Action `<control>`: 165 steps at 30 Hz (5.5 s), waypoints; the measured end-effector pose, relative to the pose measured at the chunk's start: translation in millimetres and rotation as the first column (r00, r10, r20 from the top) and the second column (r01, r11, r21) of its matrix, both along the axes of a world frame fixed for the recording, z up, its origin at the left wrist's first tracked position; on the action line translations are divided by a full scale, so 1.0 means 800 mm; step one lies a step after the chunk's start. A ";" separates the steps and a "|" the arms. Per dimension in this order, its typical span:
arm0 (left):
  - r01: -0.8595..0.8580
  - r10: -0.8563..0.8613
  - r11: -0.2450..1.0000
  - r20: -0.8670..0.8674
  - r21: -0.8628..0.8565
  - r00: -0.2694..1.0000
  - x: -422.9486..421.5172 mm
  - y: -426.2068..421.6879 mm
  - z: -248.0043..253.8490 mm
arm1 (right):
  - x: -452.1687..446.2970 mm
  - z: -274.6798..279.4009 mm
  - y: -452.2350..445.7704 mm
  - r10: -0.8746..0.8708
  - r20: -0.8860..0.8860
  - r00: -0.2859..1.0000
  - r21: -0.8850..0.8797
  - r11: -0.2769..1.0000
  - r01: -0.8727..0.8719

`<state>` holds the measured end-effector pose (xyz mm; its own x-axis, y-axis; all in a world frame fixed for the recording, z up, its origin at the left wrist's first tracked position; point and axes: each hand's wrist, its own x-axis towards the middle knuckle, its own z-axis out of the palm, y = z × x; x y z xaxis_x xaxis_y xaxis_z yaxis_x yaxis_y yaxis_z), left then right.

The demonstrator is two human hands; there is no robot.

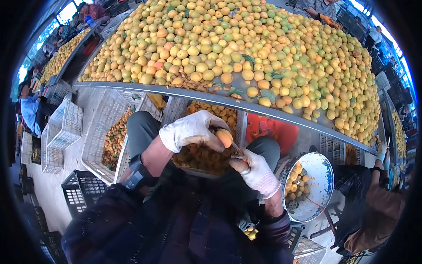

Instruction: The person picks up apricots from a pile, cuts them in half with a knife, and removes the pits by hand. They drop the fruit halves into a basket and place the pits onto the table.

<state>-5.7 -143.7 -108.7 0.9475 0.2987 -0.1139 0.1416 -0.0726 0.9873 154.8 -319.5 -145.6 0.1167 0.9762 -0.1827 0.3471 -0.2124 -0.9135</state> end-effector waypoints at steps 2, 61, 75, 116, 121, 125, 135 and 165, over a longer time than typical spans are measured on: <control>0.095 -0.046 0.979 -0.263 0.179 0.964 -0.002 0.001 0.015 | 0.005 0.005 0.003 0.061 0.077 0.995 -0.029 0.998 -0.059; -0.574 0.685 0.705 0.192 -0.417 0.702 0.037 -0.047 -0.167 | -0.059 -0.016 0.169 -0.508 -0.211 0.835 0.637 0.576 0.512; -0.330 0.536 -0.078 -0.319 -0.941 0.782 0.009 -0.024 -0.093 | -0.034 -0.020 0.162 -0.113 -0.977 0.181 0.040 0.738 0.674; -0.154 0.563 0.278 -0.031 0.948 0.826 0.144 0.156 -0.082 | -0.022 -0.086 0.086 -0.613 -0.578 0.539 -0.125 0.719 0.684; -0.472 0.316 0.604 0.351 0.642 0.881 0.087 0.074 -0.044 | 0.001 0.002 0.119 -0.576 -0.662 0.479 -0.195 0.750 0.632; -0.451 0.386 0.891 0.421 0.061 0.820 0.053 0.021 -0.052 | -0.007 0.010 0.120 -0.367 -0.768 0.525 -0.068 0.862 0.502; -0.174 0.557 0.650 0.307 -0.740 0.772 0.004 -0.032 -0.039 | -0.042 0.033 0.080 -0.324 -0.364 0.873 0.283 0.855 0.435; -0.490 0.627 0.753 0.252 -0.439 0.737 0.014 -0.077 -0.044 | -0.061 -0.015 0.020 -0.349 -0.043 0.936 0.171 0.921 0.351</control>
<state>5.1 -205.5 -143.7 0.6053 0.7959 0.0089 -0.3188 0.2322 0.9190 105.8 -303.4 -157.9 0.4557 0.8900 -0.0174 0.2693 -0.1564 -0.9503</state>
